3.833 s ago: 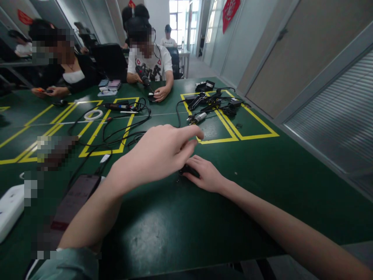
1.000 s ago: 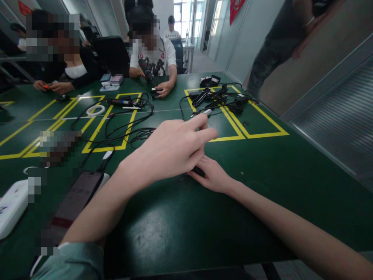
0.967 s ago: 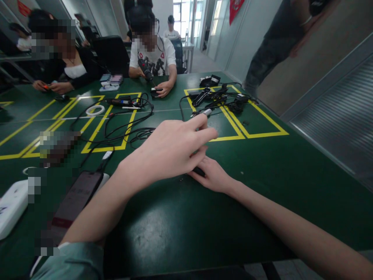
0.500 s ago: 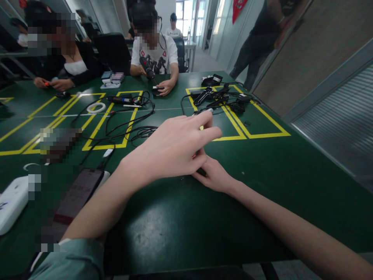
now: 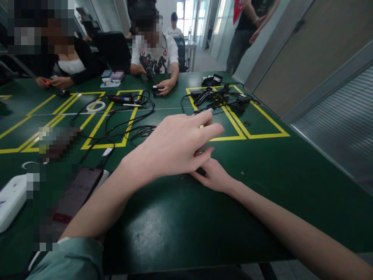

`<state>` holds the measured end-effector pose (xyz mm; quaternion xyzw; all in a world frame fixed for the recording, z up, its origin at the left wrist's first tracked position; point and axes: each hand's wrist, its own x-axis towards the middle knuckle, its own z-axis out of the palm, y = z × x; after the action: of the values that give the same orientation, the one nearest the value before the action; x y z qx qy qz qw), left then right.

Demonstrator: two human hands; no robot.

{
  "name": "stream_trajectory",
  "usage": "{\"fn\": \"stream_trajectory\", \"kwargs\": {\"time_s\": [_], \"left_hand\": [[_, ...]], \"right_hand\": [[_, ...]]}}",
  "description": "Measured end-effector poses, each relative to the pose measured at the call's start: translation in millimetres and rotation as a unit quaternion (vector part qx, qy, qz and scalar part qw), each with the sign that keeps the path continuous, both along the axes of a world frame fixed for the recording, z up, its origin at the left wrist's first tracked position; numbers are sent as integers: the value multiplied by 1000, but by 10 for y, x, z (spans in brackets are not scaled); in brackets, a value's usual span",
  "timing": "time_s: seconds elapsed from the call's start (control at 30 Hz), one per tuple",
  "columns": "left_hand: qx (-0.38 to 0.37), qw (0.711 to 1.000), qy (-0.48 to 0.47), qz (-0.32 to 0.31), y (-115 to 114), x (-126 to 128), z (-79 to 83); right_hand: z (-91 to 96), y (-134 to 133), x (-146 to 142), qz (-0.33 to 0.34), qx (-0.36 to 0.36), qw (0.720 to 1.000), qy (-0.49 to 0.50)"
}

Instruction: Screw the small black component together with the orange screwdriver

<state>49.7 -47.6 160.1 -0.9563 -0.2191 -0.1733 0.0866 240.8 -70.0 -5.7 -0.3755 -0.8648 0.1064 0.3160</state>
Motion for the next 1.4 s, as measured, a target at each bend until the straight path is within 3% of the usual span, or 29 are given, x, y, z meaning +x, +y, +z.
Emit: {"fn": "stream_trajectory", "kwargs": {"time_s": [0.47,0.9,1.13,1.4], "left_hand": [[-13,1000,-6,-21,8,-6,9],[6,1000,-2,16,-16,-9,21],[-20,999,14,-24,3,-7,26],[1,1000,-10,22,48,-23,3]], "right_hand": [[15,-4,-2,-7,-15,1000,-8],[10,-6,-3,-5,-11,1000,-10],[41,-16,-10,-6,-17,1000,-5],[34,-1,-1,0,-32,999,-14]]}}
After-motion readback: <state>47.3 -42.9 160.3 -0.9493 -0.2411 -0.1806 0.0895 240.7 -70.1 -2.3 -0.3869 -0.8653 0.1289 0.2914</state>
